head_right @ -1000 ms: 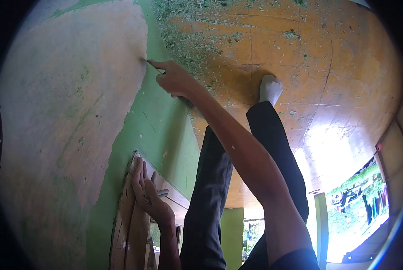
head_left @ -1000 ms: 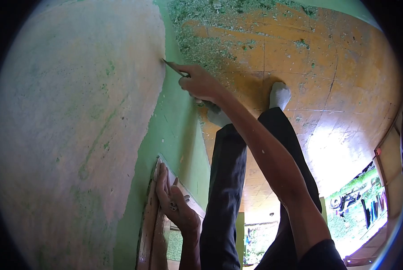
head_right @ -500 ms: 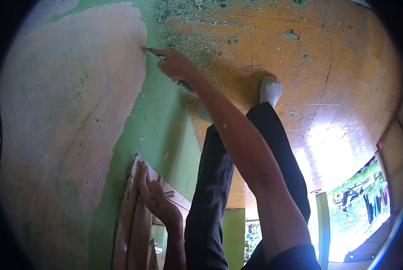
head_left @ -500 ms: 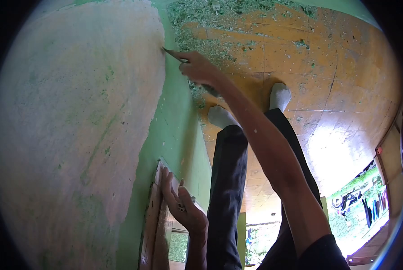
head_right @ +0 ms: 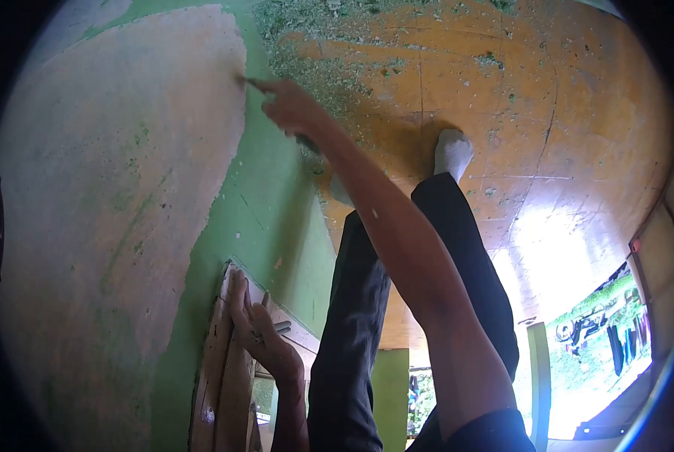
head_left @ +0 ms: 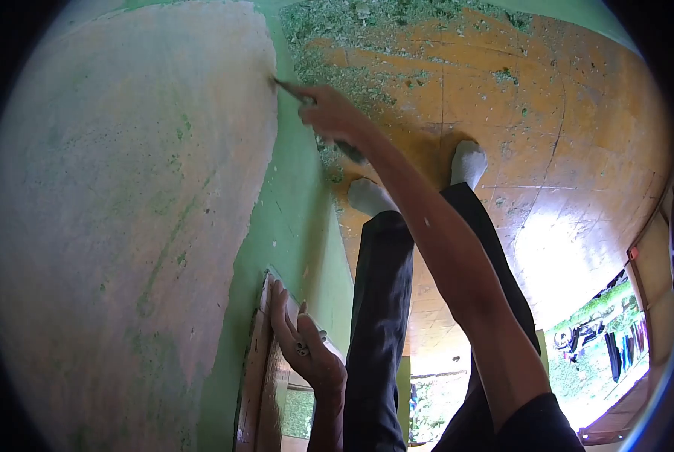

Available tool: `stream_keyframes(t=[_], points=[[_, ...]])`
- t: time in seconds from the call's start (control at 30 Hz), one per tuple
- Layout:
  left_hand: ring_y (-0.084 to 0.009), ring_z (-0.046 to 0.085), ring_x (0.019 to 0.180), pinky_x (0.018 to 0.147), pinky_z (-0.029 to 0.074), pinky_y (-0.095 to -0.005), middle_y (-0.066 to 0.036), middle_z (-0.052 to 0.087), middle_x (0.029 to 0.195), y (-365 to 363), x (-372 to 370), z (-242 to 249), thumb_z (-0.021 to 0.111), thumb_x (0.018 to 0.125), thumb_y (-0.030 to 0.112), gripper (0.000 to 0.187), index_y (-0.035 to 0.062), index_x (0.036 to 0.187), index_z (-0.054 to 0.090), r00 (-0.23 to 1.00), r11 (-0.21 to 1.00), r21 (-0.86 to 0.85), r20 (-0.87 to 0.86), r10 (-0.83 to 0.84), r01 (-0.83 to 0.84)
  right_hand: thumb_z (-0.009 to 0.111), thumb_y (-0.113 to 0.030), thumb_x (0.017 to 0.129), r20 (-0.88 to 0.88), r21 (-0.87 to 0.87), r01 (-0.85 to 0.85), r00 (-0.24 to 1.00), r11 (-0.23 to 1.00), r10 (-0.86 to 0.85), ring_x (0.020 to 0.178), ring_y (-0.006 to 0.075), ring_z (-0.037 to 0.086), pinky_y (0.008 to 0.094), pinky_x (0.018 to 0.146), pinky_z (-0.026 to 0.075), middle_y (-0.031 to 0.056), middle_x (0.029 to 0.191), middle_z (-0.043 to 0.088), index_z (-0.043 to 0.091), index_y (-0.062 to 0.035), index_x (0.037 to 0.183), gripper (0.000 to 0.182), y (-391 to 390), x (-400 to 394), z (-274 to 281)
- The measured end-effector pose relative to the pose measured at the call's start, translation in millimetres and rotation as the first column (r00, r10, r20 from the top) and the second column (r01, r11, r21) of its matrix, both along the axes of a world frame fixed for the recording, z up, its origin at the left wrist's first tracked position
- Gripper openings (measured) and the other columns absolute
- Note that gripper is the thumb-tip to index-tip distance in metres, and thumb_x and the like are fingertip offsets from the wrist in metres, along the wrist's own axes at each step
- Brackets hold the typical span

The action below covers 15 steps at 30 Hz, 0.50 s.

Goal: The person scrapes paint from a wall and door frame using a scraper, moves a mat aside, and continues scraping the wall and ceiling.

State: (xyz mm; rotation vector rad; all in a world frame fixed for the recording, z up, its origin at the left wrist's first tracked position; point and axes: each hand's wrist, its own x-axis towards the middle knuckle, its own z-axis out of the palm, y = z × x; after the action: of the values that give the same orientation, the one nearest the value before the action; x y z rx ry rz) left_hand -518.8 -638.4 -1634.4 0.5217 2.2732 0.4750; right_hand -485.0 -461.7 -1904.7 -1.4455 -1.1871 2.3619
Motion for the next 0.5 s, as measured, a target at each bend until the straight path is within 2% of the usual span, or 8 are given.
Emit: stream_keyframes(t=[0.1, 0.2, 0.23, 0.3, 0.4, 0.43, 0.5], points=[[-0.0366, 0.035, 0.138, 0.111, 0.034, -0.0484, -0.025, 0.037, 0.146, 0.4, -0.3, 0.4, 0.038, 0.102, 0.029, 0.051, -0.0074, 0.137, 0.038, 0.999, 0.999, -0.038, -0.012, -0.031, 0.030, 0.049, -0.008, 0.081, 0.027, -0.052, 0.083, 0.996, 0.995, -0.082, 0.046, 0.0110, 0.048, 0.0289, 0.041, 0.044, 0.0035, 0.068, 0.053, 0.050, -0.0221, 0.142, 0.062, 13.0, -13.3, -31.1], [-0.0366, 0.037, 0.137, 0.111, 0.035, -0.0479, -0.025, 0.039, 0.144, -4.2, -2.6, -2.0, 0.038, 0.101, 0.029, 0.050, -0.0074, 0.136, 0.039, 1.000, 1.000, 0.002, -0.021, -0.023, 0.023, 0.049, -0.007, 0.082, -0.032, -0.033, 0.061, 0.998, 0.998, -0.062, 0.045, 0.0155, 0.052, 0.0318, 0.044, 0.047, 0.0068, 0.063, 0.056, 0.052, -0.0236, 0.141, 0.061, -6.7, -1.7, -12.0], [-0.0366, 0.037, 0.137, 0.111, 0.035, -0.0479, -0.025, 0.039, 0.144, -3.0, -2.2, -2.3, 0.038, 0.101, 0.029, 0.050, -0.0074, 0.136, 0.039, 0.999, 1.000, 0.009, -0.024, -0.021, 0.021, 0.049, -0.007, 0.082, -0.035, -0.026, 0.059, 0.998, 0.998, -0.060, 0.045, 0.0155, 0.052, 0.0318, 0.044, 0.047, 0.0068, 0.063, 0.056, 0.052, -0.0236, 0.141, 0.061, -4.1, 1.5, -6.3], [-0.0369, 0.038, 0.136, 0.111, 0.034, -0.0479, -0.026, 0.041, 0.143, -2.8, -0.5, -1.6, 0.039, 0.101, 0.025, 0.048, -0.0080, 0.136, 0.040, 1.000, 1.000, -0.002, -0.018, 0.014, -0.014, 0.047, -0.008, 0.082, -0.016, -0.013, 0.004, 1.000, 1.000, -0.004, 0.046, 0.0103, 0.046, 0.0285, 0.040, 0.044, 0.0046, 0.070, 0.054, 0.049, -0.0223, 0.143, 0.063, -3.8, 4.4, -2.5], [-0.0357, 0.041, 0.134, 0.110, 0.034, -0.0480, -0.023, 0.040, 0.145, -8.9, 1.1, -5.7, 0.039, 0.102, 0.032, 0.051, -0.0051, 0.137, 0.041, 0.998, 0.998, -0.036, -0.013, 0.056, -0.057, 0.047, -0.008, 0.081, -0.076, -0.014, 0.027, 0.997, 1.000, -0.028, 0.046, 0.0111, 0.048, 0.0288, 0.040, 0.044, 0.0048, 0.069, 0.054, 0.048, -0.0217, 0.144, 0.064, 7.1, 4.5, -24.4], [-0.0357, 0.041, 0.134, 0.110, 0.034, -0.0480, -0.023, 0.040, 0.145, -6.1, 3.2, -7.6, 0.039, 0.102, 0.032, 0.051, -0.0051, 0.137, 0.041, 0.998, 0.998, -0.029, -0.007, 0.064, -0.064, 0.047, -0.007, 0.080, -0.008, 0.007, 0.002, 1.000, 1.000, -0.002, 0.046, 0.0119, 0.048, 0.0285, 0.041, 0.045, 0.0050, 0.069, 0.054, 0.048, -0.0209, 0.144, 0.065, 1.1, -0.4, -22.8], [-0.0346, 0.043, 0.132, 0.108, 0.036, -0.0470, -0.022, 0.041, 0.146, 0.1, 3.1, -4.5, 0.039, 0.102, 0.033, 0.051, -0.0038, 0.138, 0.041, 0.995, 0.995, -0.019, 0.005, 0.098, -0.098, 0.047, -0.007, 0.081, -0.005, 0.011, 0.021, 1.000, 1.000, -0.021, 0.046, 0.0136, 0.050, 0.0310, 0.042, 0.047, 0.0058, 0.065, 0.055, 0.050, -0.0203, 0.142, 0.063, -15.0, 2.2, -11.8]])
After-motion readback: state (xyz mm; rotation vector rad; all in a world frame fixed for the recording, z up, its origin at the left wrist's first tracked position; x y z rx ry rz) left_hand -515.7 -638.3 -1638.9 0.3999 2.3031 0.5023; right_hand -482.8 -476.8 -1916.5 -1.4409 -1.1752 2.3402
